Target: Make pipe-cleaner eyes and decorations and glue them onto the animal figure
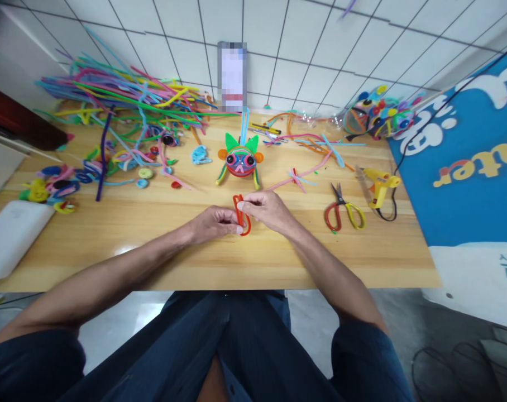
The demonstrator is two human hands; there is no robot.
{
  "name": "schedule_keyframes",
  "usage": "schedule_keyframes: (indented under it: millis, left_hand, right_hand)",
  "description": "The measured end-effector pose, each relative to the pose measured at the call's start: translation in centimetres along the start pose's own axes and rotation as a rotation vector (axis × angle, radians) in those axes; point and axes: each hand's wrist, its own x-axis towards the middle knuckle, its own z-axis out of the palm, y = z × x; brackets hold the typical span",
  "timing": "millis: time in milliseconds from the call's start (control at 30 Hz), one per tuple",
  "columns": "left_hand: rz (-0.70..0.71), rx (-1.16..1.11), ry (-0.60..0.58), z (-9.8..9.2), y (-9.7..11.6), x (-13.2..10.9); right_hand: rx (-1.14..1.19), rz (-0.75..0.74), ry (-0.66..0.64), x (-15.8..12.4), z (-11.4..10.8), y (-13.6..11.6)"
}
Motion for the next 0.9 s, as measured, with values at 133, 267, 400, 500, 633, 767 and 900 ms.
schedule_keyframes:
  millis: [133,267,400,500,633,767,900]
  left_hand:
    - [-0.014,-0.031,-0.014,0.0,0.2,-0.1]
    - [-0.022,-0.217,-0.06,0.1,0.6,-0.4]
    - [-0.059,-0.479,-0.093,0.4,0.6,-0.5]
    - [-0.065,-0.573,-0.115,0.6,0.4,-0.5]
    - [-0.057,-0.658,-0.12,0.6,0.2,-0.6]
    - [-0.078,-0.678,-0.153,0.6,0.2,-0.7]
    - [-0.106,-0.596,-0.214,0.6,0.3,-0.7]
  right_hand:
    - [0.044,0.02,0.021,0.0,0.0,-0.1]
    - [0.238,0.049,0.128,0.0,0.0,-0.1]
    - [0.44,0.075,0.271,0.0,0.0,-0.2]
    - [0.511,0.076,0.31,-0.1,0.2,-0.3]
    - [0.559,0.076,0.327,-0.2,0.5,-0.5]
    - [0.585,0.07,0.312,-0.2,0.8,-0.7]
    - [0.596,0.064,0.259,-0.3,1.0,-1.0]
